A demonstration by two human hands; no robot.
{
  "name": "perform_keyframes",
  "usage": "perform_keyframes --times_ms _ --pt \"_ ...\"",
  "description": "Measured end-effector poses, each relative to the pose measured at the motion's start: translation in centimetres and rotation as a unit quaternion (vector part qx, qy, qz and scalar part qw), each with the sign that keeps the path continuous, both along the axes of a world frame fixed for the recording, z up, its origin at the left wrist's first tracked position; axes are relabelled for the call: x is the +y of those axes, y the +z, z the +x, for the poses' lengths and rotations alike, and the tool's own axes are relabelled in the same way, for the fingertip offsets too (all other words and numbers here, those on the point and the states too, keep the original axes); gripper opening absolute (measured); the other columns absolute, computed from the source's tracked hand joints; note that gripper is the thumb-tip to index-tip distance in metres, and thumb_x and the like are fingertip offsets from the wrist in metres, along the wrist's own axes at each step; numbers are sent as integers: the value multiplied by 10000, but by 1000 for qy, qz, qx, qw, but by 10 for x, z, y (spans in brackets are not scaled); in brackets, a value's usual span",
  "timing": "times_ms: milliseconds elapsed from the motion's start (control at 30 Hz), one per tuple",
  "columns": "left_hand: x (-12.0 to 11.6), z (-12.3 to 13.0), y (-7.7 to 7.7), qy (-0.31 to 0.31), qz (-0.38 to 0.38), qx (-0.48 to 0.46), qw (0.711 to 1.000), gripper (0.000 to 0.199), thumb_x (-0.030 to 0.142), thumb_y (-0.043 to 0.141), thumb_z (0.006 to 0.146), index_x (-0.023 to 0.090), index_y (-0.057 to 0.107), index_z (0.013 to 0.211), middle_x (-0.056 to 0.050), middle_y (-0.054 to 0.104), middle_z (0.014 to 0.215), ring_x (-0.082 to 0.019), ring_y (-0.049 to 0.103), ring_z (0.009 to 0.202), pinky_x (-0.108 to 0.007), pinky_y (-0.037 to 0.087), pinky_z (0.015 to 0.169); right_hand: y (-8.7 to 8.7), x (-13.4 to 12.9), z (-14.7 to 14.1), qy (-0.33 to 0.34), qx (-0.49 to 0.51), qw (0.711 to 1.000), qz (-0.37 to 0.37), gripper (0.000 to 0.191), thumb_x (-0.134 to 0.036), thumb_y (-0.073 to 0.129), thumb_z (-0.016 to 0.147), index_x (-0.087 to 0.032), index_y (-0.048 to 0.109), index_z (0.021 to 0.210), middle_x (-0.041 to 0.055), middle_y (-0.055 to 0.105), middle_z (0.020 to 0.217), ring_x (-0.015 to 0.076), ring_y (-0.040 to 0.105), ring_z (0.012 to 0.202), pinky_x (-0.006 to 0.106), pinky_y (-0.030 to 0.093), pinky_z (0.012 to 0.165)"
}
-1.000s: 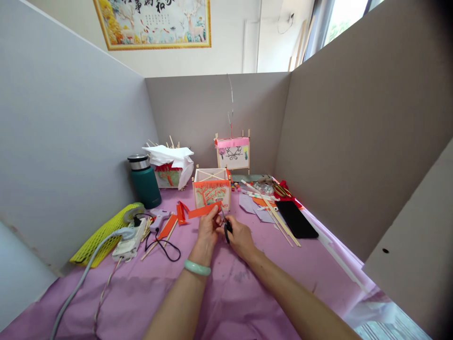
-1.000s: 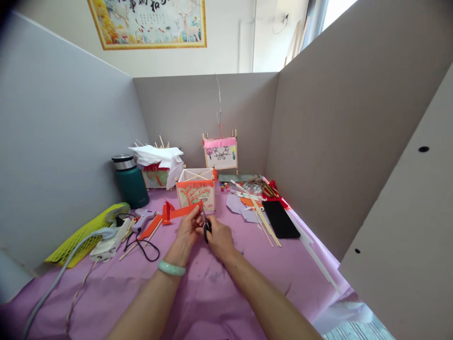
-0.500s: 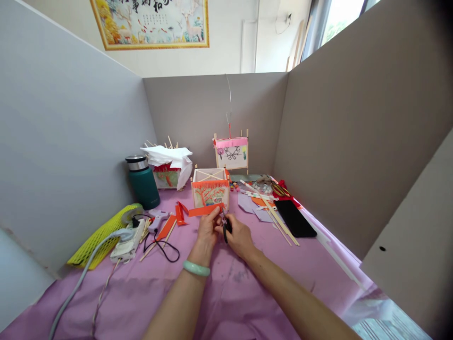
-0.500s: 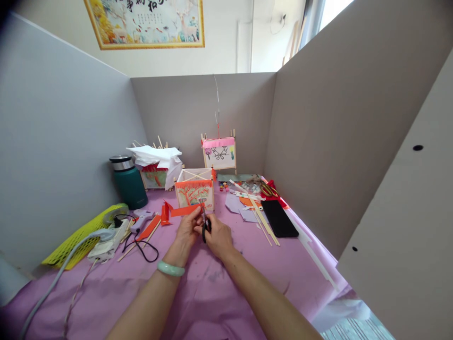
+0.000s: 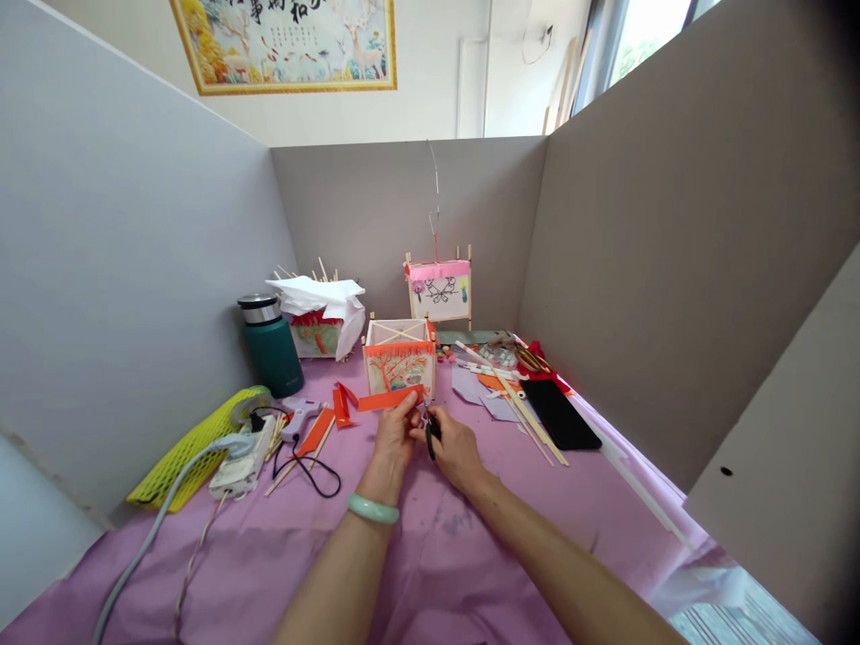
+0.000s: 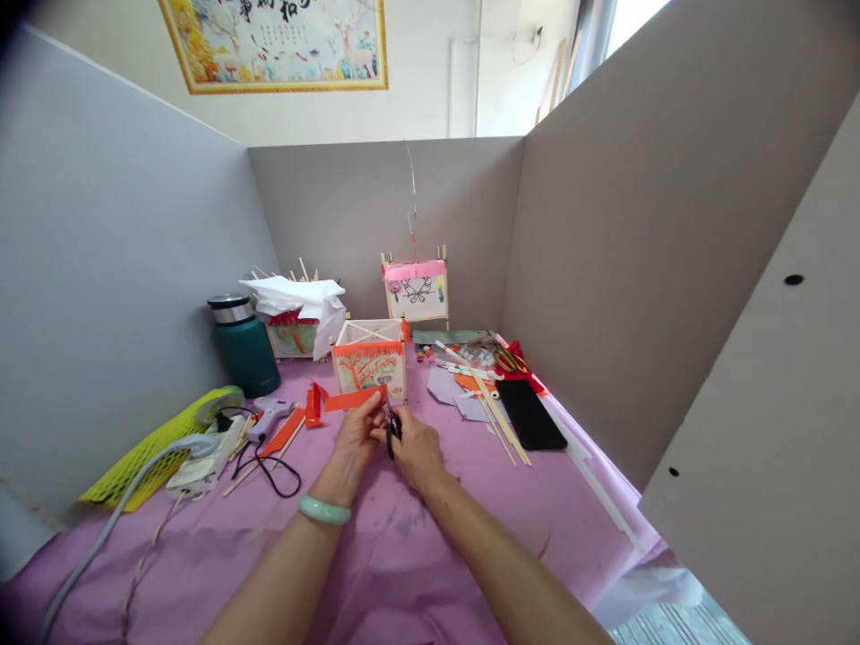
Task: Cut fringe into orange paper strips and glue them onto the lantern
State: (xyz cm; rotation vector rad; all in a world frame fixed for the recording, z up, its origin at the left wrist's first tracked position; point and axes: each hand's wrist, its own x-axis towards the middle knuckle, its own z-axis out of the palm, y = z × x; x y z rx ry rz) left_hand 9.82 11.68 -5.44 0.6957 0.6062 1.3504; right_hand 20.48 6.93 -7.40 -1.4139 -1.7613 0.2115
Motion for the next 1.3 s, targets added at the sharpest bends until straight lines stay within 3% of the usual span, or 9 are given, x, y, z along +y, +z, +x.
perform_keyframes --times_ms 333,533,767,1300 --pt "-1 0 2 -8 -6 1 1000 463 379 865 500 175 454 560 83 380 380 -41 348 358 -172 241 374 1 0 0 -6 3 1000 -6 265 -425 523 906 -225 583 1069 28 720 868 191 669 750 243 368 630" --pt "-1 -1 1 18 -6 -9 1000 454 393 866 492 174 474 556 78 396 366 -54 365 356 -192 293 398 3 -2 -1 4 3 1000 -15 285 -435 547 878 -232 575 1076 15 707 883 185 653 749 244 374 637" --pt "5 -2 -5 24 -20 -25 999 446 419 848 532 183 473 587 81 402 381 -63 365 357 -206 276 402 3 -2 -3 10 -18 1000 -15 305 -447 573 852 -240 578 1076 -2 682 823 172 626 719 244 362 631" --pt "5 -2 -5 15 -23 -27 999 431 400 855 527 180 493 603 88 387 382 -58 344 358 -207 269 404 2 -3 -1 5 -22 1000 -21 275 -428 547 880 -235 580 1074 20 709 883 181 640 740 246 356 628"
